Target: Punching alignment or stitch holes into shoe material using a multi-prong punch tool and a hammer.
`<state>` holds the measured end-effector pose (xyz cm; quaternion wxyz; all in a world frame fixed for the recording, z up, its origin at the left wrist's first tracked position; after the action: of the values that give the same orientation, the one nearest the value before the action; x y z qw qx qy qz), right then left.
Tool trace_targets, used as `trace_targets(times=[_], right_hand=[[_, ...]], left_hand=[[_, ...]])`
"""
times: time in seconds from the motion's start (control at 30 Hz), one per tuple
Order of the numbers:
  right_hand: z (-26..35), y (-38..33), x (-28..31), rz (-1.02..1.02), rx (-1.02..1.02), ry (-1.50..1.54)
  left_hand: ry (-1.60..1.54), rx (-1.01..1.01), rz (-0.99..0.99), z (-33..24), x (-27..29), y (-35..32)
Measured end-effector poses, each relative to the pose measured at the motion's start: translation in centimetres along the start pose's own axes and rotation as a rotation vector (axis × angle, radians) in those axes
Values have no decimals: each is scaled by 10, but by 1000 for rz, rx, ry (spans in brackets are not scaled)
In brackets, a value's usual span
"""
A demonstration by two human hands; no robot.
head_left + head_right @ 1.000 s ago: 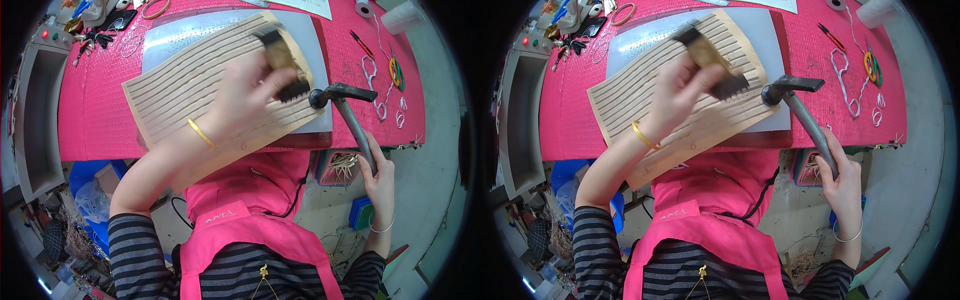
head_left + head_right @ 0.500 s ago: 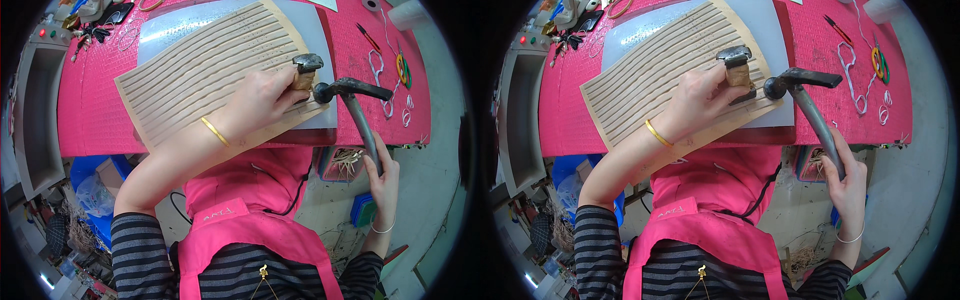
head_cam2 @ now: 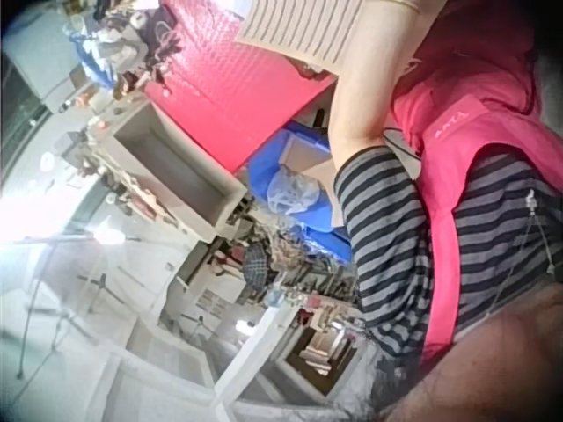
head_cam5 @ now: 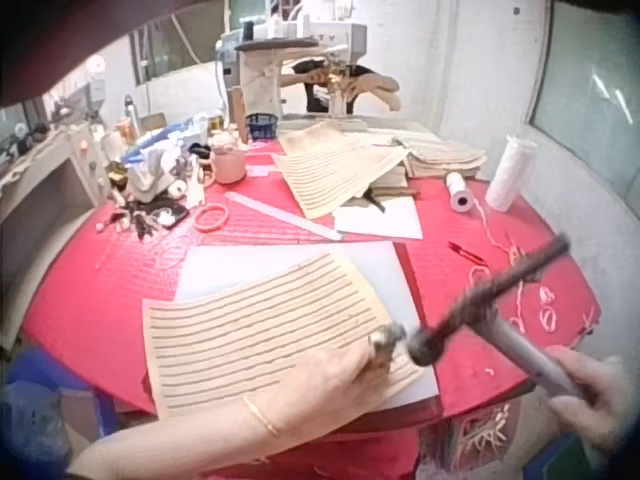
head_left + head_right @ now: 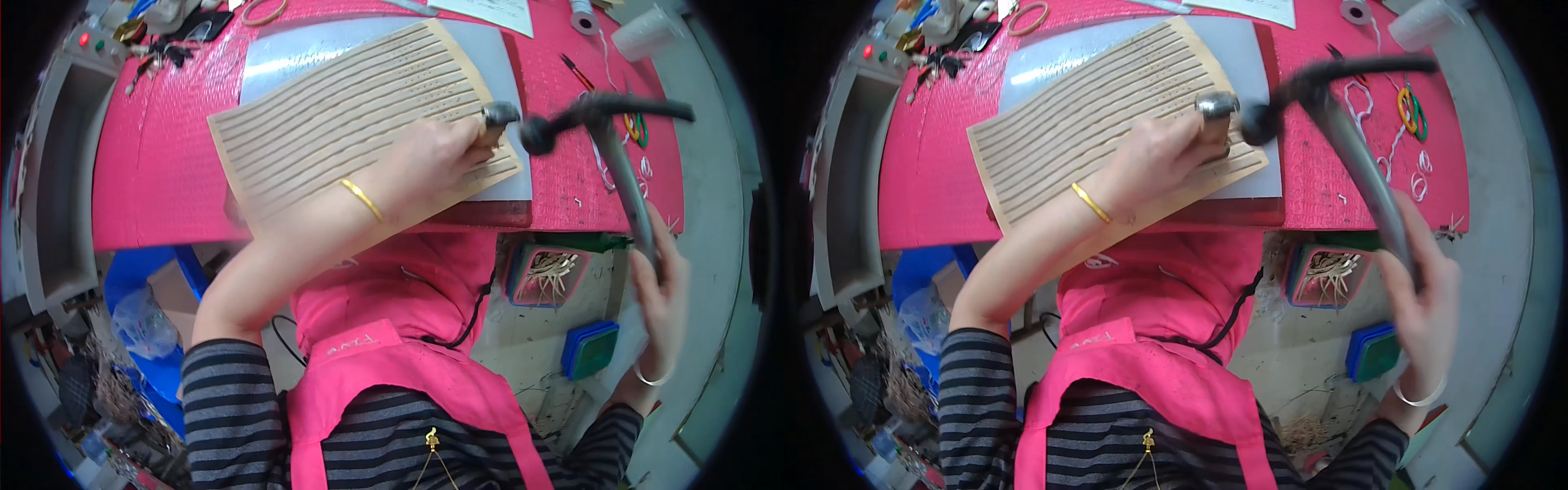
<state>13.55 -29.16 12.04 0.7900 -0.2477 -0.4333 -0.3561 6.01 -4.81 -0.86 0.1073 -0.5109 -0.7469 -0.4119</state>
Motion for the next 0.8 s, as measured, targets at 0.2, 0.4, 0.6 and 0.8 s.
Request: trace_targets(times=[0.2,0.4,0.6,0.8], right_hand=[[-6,-5,-33,13,74,-167],[-23,6,-59,96,21,-86],[-29,7,-59,123,-13,-45],[-34,7,-61,139,-32,-23]], left_hand=[[-68,-145,83,5,3,-11],[-992,430,-459,1,17,0],[-454,231,-63,2,10,-13],[-283,177,-35,3,5,-11]])
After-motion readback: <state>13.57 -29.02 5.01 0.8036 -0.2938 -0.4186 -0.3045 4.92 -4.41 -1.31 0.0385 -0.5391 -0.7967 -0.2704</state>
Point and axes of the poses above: each hand's wrist, its own y-axis towards the middle knuckle, its own x-axis out of the back of the hand, z = x × y, the point moved 1 cm from there along y, towards the middle knuckle, and after that the axes turned 10 degrees about -y, right-handed, at the moved point
